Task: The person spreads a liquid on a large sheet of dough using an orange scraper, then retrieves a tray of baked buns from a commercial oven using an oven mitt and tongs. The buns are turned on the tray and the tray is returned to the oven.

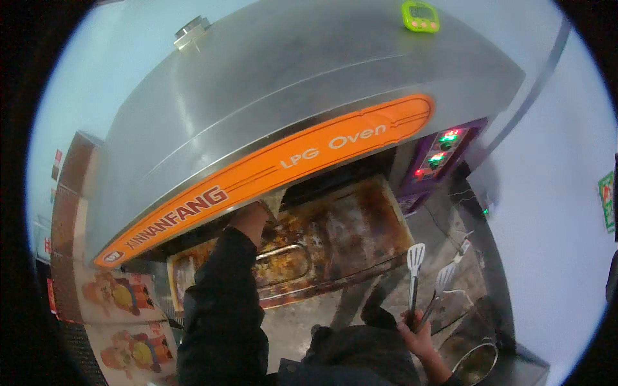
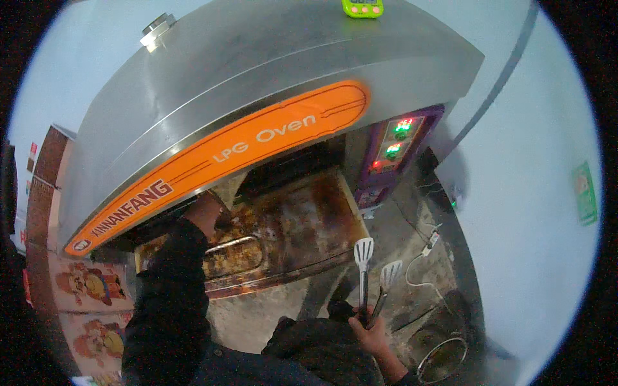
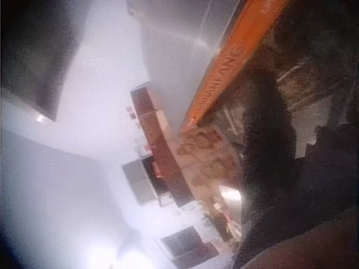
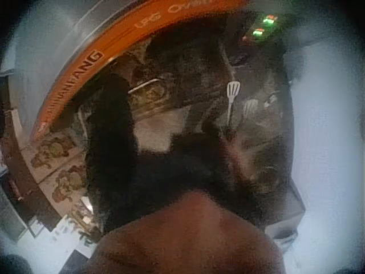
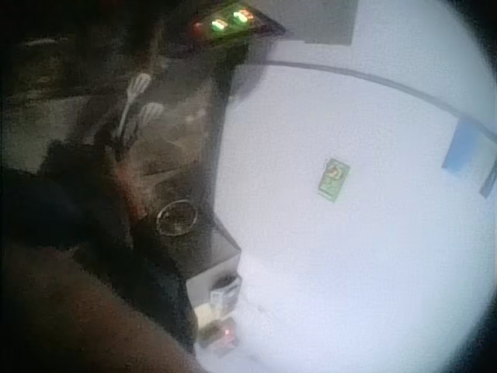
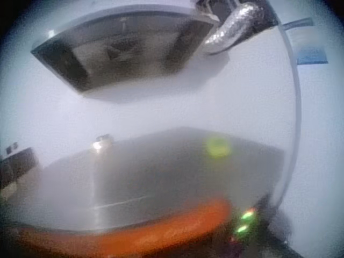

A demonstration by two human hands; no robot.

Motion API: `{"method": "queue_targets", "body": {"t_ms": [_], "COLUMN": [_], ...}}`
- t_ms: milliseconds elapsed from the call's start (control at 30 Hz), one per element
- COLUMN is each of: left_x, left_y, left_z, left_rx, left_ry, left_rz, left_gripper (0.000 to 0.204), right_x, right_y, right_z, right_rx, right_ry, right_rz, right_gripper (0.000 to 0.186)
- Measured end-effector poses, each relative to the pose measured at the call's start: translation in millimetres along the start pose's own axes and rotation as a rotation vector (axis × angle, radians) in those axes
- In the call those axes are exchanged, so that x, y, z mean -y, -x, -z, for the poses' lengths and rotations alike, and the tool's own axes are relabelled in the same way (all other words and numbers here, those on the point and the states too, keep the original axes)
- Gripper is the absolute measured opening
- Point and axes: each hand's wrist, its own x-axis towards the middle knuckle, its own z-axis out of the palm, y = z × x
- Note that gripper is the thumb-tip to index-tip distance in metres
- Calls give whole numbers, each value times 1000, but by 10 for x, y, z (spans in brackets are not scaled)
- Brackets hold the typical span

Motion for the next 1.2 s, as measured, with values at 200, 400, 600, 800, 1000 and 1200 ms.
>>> {"method": "queue_targets", "body": {"t_ms": [200, 400, 600, 800, 1000, 1200], "left_x": [-112, -244, -559, -560, -994, -1026], "left_y": [246, 931, 1685, 2430, 3090, 3529], "left_z": [-20, 91, 347, -119, 144, -242], "left_rx": [-44, -91, -93, -364, -252, -290], "left_ry": [-25, -58, -130, 181, -82, -19], "left_rz": [-20, -70, -138, -245, -231, -310], "left_gripper": [41, 37, 33, 27, 18, 17], "right_x": [244, 158, 286, 797, 918, 1063], "right_y": [-193, -308, -333, -186, -386, -687], "right_z": [525, 783, 819, 700, 937, 794], "right_rx": [80, 173, 307, 431, 459, 437], "right_ry": [93, -50, 8, 201, 408, 345], "right_rz": [-32, -144, -58, 33, 19, 138], "right_gripper": [35, 30, 41, 32, 28, 31]}}
